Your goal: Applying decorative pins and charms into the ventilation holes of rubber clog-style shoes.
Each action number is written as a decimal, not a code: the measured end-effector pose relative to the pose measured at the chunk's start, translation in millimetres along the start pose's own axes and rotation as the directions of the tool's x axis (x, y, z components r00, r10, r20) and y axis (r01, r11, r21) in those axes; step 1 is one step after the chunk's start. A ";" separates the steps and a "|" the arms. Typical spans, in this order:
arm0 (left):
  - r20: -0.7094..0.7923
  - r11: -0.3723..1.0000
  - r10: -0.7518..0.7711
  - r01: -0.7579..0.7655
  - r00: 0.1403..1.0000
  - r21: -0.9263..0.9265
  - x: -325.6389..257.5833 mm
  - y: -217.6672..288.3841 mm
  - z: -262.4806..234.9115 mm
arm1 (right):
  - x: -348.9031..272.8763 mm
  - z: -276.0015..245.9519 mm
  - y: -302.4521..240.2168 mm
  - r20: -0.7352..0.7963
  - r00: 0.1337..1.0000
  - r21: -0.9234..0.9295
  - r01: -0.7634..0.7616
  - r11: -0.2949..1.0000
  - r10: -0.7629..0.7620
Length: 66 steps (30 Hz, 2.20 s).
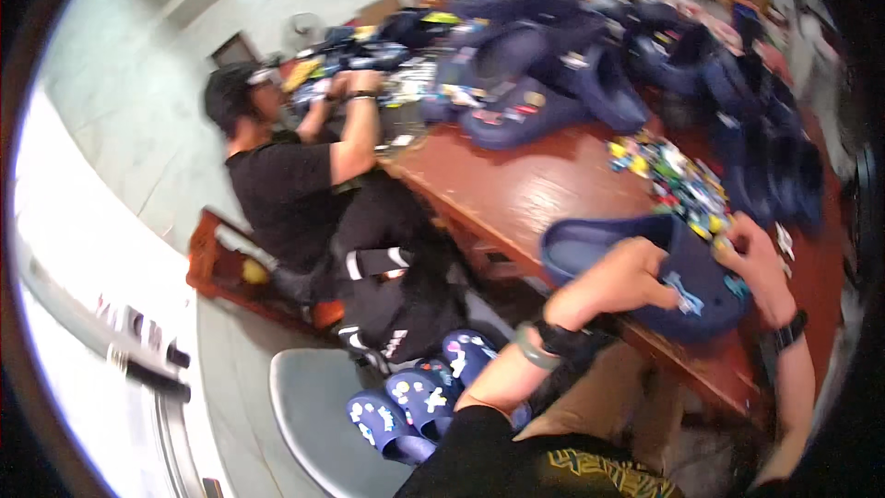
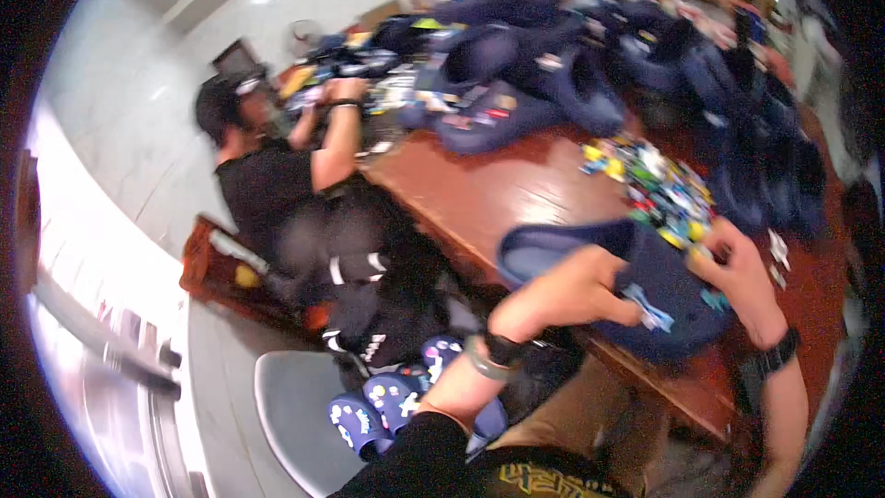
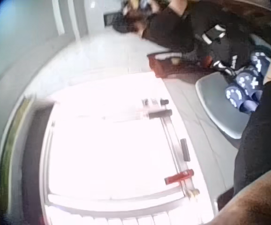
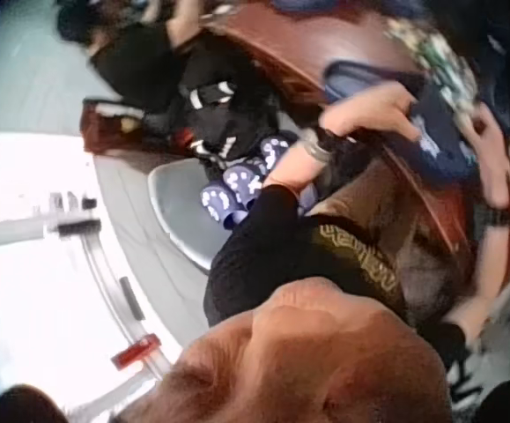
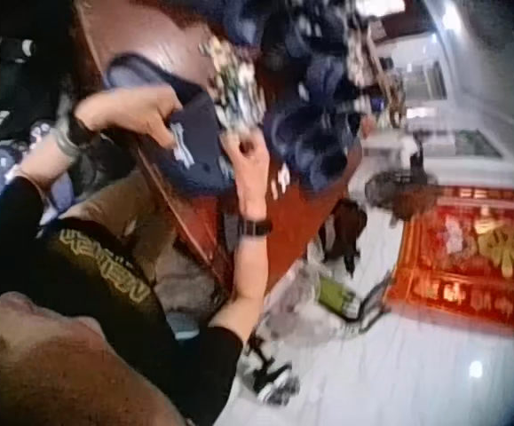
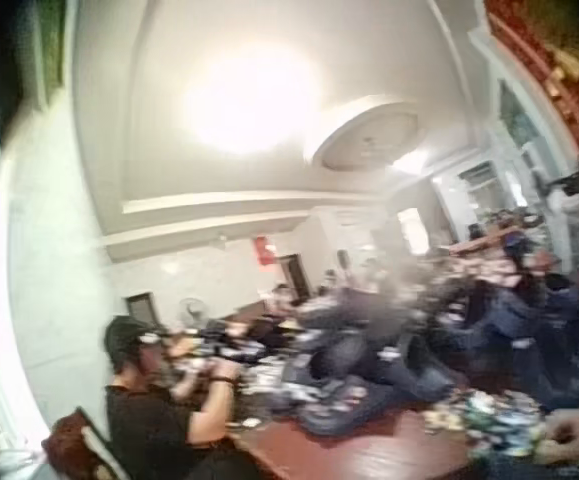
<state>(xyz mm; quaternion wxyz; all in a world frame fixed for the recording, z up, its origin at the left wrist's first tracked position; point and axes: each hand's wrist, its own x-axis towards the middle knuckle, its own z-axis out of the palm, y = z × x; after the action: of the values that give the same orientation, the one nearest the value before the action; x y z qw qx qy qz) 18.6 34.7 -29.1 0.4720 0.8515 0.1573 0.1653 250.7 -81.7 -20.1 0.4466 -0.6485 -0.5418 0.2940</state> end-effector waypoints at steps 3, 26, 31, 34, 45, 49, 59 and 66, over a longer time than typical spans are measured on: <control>-0.017 0.991 -0.106 0.107 0.994 0.079 -8.8 18.0 -7.8 | 5.8 2.1 -1.5 0.038 0.981 -0.100 0.192 0.976 -0.189; 0.134 0.992 -0.080 0.092 0.988 -0.089 -8.6 13.9 -10.4 | -13.0 -5.8 -32.5 0.021 0.929 -0.425 0.342 0.838 -0.369; 0.047 0.988 -0.029 0.036 0.998 -0.149 -14.7 22.8 -4.2 | -18.9 3.0 -44.9 -0.038 0.964 -0.476 0.215 0.853 -0.264; 0.015 0.989 -0.030 0.031 0.999 -0.143 -17.3 21.8 -3.4 | -18.2 6.7 -50.1 -0.063 0.993 -0.271 -0.111 0.956 0.098; 0.026 0.983 -0.089 0.092 0.996 -0.159 -16.4 18.7 -21.2 | 6.1 -8.1 -22.4 0.103 0.888 -0.282 0.458 0.843 -0.448; 0.067 0.951 -0.212 0.221 0.975 -0.215 -6.3 33.0 -14.1 | 2.4 -8.5 -13.9 0.081 0.842 -0.405 0.517 0.754 -0.534; 0.030 0.938 -0.255 0.255 0.966 -0.236 -8.4 36.4 -0.5 | -18.9 -3.6 -12.9 -0.006 0.828 -0.544 0.468 0.697 -0.561; -0.008 0.929 -0.271 0.259 0.963 -0.265 -14.1 43.1 -1.6 | -21.6 -98.0 14.5 -0.259 0.958 -0.490 -0.022 0.872 -0.121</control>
<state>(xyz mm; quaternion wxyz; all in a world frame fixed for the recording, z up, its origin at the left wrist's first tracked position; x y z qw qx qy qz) 10.2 8.1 6.7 0.5945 0.7489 0.2581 0.1383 336.7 -128.3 6.6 0.3483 -0.7609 -0.5459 0.0412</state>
